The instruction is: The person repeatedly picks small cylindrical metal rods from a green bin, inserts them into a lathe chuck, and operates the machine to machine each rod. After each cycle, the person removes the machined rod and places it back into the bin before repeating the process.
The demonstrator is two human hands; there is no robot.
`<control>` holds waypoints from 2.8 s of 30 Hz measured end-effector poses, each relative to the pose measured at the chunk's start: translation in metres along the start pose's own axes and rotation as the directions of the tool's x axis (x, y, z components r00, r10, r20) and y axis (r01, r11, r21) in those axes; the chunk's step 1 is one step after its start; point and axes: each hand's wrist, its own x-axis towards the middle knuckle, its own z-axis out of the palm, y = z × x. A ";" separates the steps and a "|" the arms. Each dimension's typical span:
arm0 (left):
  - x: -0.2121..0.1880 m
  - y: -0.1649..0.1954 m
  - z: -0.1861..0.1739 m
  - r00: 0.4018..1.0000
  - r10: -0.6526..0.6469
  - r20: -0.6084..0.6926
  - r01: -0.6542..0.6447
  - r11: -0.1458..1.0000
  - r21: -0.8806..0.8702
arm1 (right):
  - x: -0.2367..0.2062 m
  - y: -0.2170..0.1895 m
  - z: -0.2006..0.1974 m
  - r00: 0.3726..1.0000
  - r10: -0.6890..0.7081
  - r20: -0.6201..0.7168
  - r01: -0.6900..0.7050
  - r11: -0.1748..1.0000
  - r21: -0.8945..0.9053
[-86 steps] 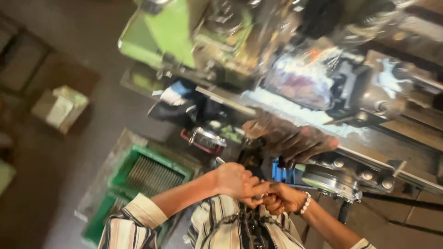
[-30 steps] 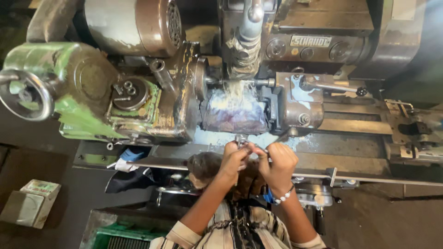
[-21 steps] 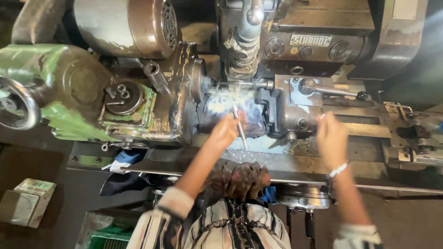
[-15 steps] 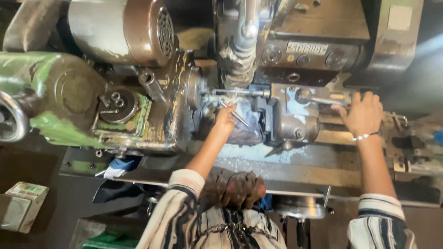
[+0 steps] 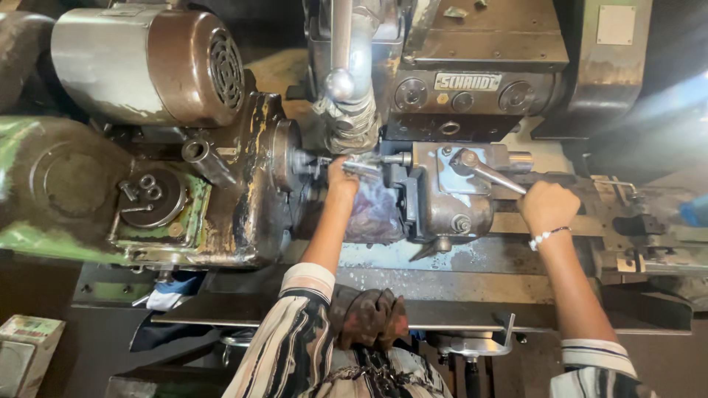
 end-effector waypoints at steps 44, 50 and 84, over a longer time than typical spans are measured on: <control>-0.026 -0.008 -0.032 0.958 0.145 -0.247 -0.165 0.984 -0.065 | 0.061 0.013 0.013 0.985 -0.129 -0.116 0.132 0.991 0.018; -0.027 -0.008 -0.034 0.949 0.135 -0.284 -0.162 0.984 -0.074 | 0.061 0.013 0.015 0.985 -0.128 -0.118 0.131 0.991 0.016; -0.005 0.005 -0.020 0.954 0.036 -0.296 -0.067 0.993 -0.096 | 0.025 0.008 0.021 0.987 -0.059 -0.149 0.054 0.998 -0.038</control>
